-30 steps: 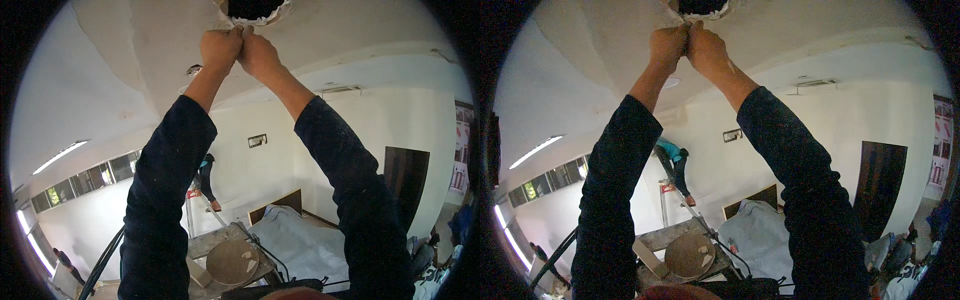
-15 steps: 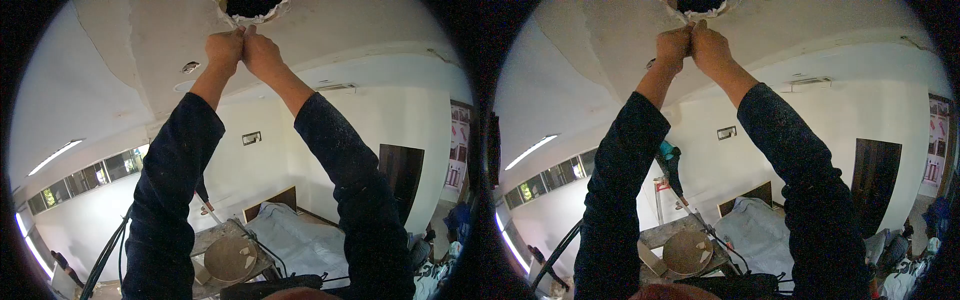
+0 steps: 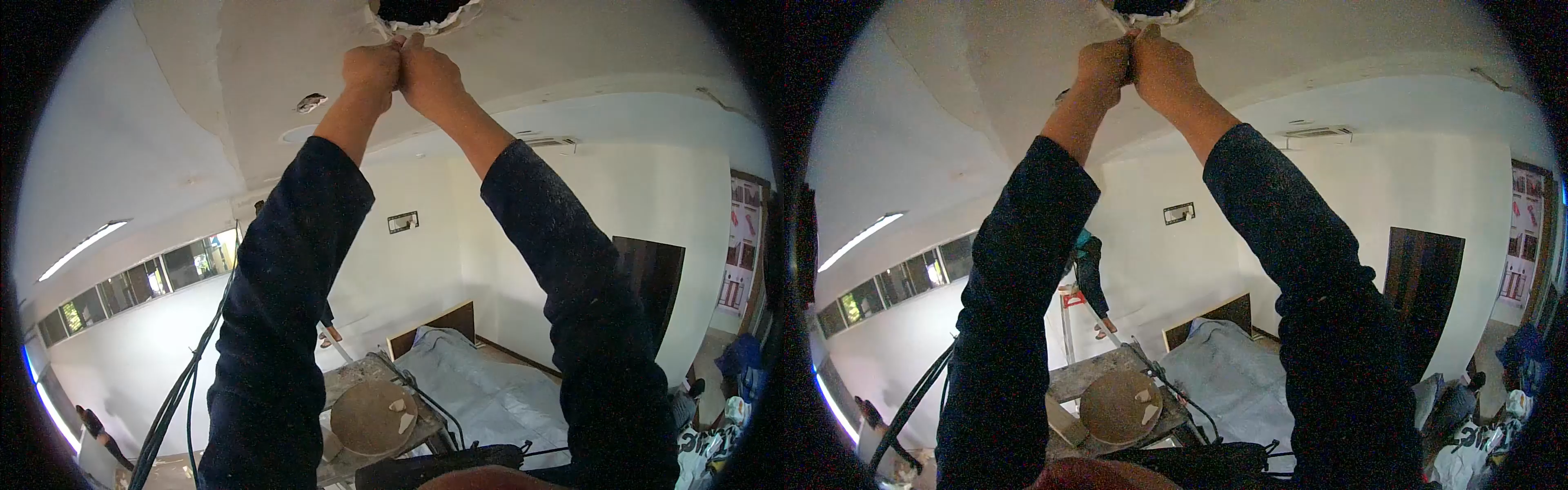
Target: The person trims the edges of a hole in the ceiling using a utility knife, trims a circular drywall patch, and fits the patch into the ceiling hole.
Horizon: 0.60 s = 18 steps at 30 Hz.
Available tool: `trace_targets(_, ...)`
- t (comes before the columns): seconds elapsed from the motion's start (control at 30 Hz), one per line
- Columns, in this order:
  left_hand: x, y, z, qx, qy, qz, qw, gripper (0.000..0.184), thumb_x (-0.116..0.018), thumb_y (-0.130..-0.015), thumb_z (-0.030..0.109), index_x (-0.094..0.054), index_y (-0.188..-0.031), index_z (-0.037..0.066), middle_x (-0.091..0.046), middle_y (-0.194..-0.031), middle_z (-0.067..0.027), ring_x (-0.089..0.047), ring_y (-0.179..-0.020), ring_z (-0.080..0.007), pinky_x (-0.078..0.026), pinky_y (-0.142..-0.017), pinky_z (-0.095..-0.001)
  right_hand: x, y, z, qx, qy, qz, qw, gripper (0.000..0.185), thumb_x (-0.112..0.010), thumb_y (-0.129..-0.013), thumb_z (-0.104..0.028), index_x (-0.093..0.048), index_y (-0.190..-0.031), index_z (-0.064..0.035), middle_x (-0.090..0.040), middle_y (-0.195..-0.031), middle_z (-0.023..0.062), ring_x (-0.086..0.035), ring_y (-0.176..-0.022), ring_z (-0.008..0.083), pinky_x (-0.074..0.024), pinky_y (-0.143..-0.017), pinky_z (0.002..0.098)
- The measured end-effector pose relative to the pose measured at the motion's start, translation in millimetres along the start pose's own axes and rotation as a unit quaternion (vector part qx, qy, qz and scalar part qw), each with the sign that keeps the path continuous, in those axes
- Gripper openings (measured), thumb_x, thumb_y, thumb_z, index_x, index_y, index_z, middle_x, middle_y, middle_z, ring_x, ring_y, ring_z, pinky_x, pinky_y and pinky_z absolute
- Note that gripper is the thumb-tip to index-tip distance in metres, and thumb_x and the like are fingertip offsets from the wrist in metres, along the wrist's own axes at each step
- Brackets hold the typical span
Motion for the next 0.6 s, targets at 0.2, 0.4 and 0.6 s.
trace_targets(0.2,-5.0,-11.7,47.6,-0.237,-0.595,-0.021,0.767,0.029,-0.076,-0.079,0.015,-0.067,-0.106,0.008,-0.072,-0.102,-0.0138,-0.070,-0.097,-0.0307,-0.057,-0.077,-0.0373,-1.5,-42.2,4.6,0.083,-0.008,0.058,0.995,0.031,-0.059,-0.091,-0.022,-0.057,-0.116,-0.0027,-0.063,-0.111,0.0231,-0.065,-0.100,0.0402,-0.0543,-0.080,0.0499)
trace_targets(0.4,-3.5,6.2,-6.9,0.005,0.167,-0.161,0.973,0.039,-0.078,-0.082,0.036,-0.067,-0.101,0.004,-0.072,-0.098,-0.0115,-0.070,-0.086,-0.0209,-0.058,-0.072,-0.0367,7.3,-2.1,11.2,0.035,0.036,-0.013,0.999,0.030,-0.060,-0.089,-0.017,-0.055,-0.112,0.0016,-0.067,-0.089,0.0263,-0.068,-0.082,0.0418,-0.0558,-0.071,0.0513)
trace_targets(0.6,19.7,57.0,65.2,-0.394,-0.353,0.006,0.849,0.034,-0.063,-0.092,0.034,-0.070,-0.093,0.000,-0.071,-0.083,-0.0133,-0.070,-0.076,-0.0309,-0.058,-0.071,-0.0404,24.8,44.9,50.2,-0.019,-0.133,0.047,0.990,0.025,-0.055,-0.093,-0.017,-0.047,-0.109,0.0006,-0.063,-0.071,0.0251,-0.066,-0.070,0.0445,-0.0529,-0.065,0.0526)
Point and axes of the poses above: each hand's wrist, its own y-axis away from the middle knuckle, its own x-axis out of the back of the hand, z = x × y, the point moved 5 cm from there along -y, towards the middle knuckle
